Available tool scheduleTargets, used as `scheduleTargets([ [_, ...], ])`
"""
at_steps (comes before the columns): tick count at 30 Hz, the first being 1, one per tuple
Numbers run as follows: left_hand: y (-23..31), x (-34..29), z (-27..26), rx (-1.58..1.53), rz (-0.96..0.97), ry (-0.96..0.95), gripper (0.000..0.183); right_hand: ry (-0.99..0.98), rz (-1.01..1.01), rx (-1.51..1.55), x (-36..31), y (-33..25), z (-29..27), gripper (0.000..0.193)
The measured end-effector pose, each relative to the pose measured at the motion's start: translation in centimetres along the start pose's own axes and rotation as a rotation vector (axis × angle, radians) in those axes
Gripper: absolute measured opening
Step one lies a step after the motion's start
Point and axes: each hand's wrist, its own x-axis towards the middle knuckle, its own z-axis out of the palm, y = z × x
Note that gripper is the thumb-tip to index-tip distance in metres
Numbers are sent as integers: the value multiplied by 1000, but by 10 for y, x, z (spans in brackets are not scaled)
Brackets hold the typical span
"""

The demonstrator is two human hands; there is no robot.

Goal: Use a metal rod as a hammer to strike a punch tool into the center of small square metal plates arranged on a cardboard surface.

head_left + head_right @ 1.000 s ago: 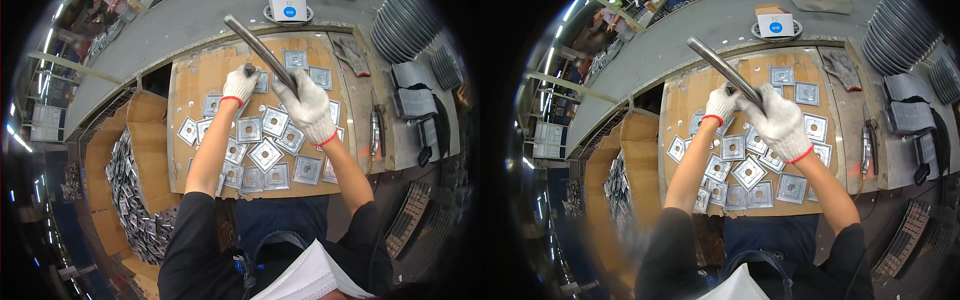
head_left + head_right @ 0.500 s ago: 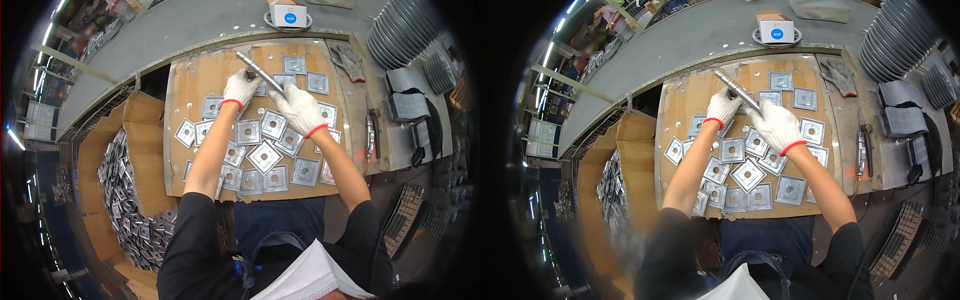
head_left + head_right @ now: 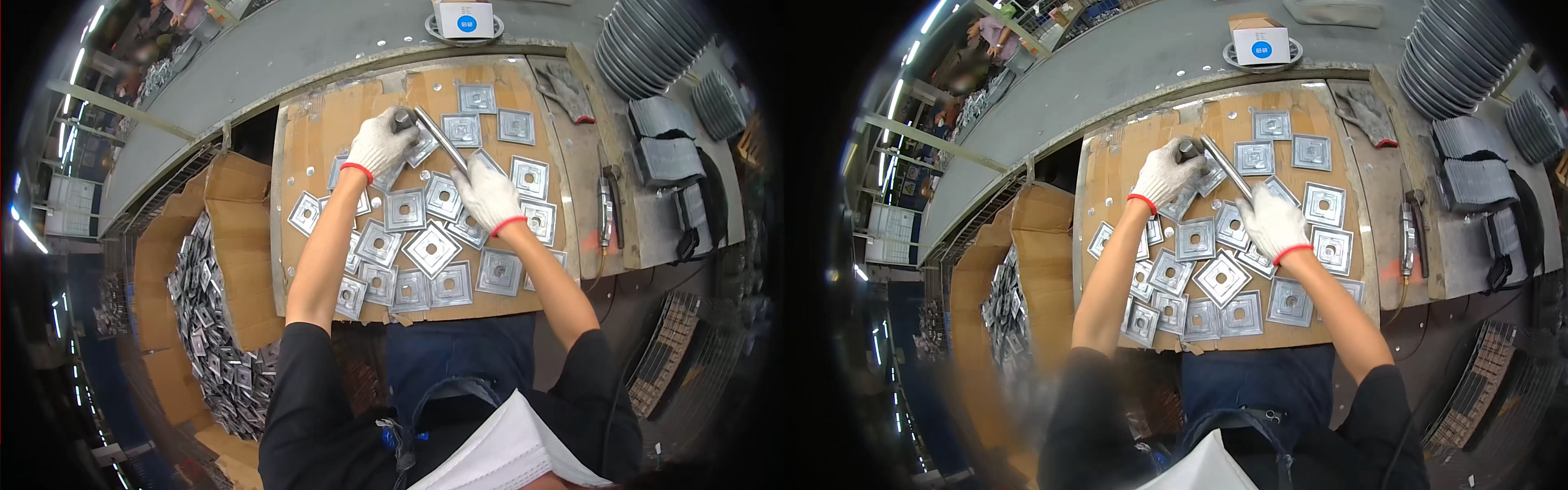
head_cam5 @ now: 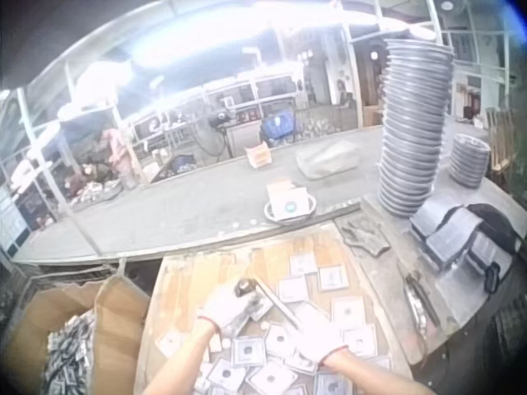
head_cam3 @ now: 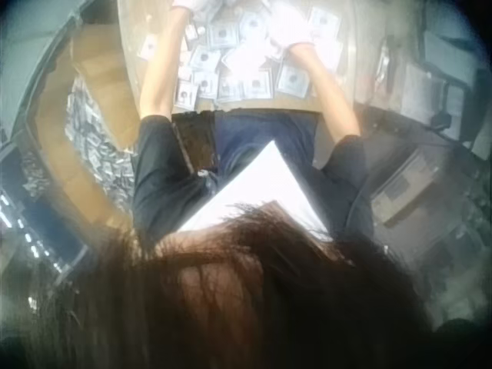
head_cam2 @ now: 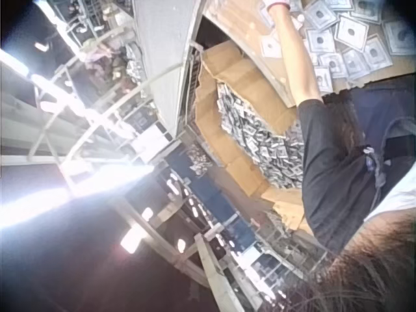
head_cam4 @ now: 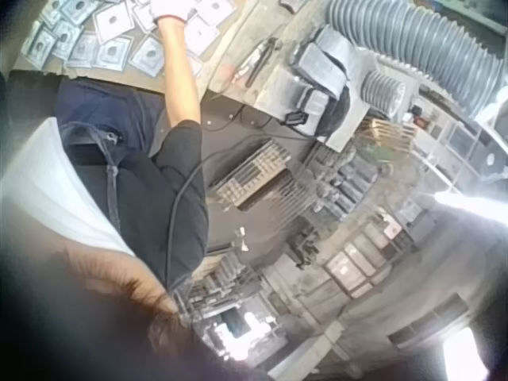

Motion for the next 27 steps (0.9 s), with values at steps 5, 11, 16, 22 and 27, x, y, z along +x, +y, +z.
scheduleTargets([
  [5, 15, -9, -8, -137, 33, -27, 35, -179, 70, -127, 35, 5, -3, 52],
  [11, 8, -3, -15, -217, -43, 50, 39, -42, 181, 79, -2, 38, -38, 54],
  [16, 19, 13, 25, -251, -22, 101, 43, 83, 228, 61, -21, 81, -53, 57],
  [22, 48, 37, 72, -244, -10, 55, 44, 352, 387, -116, -45, 157, -47, 49],
  [27, 40, 59, 101, -109, -68, 121, 41, 484, 411, -193, -50, 183, -27, 45],
])
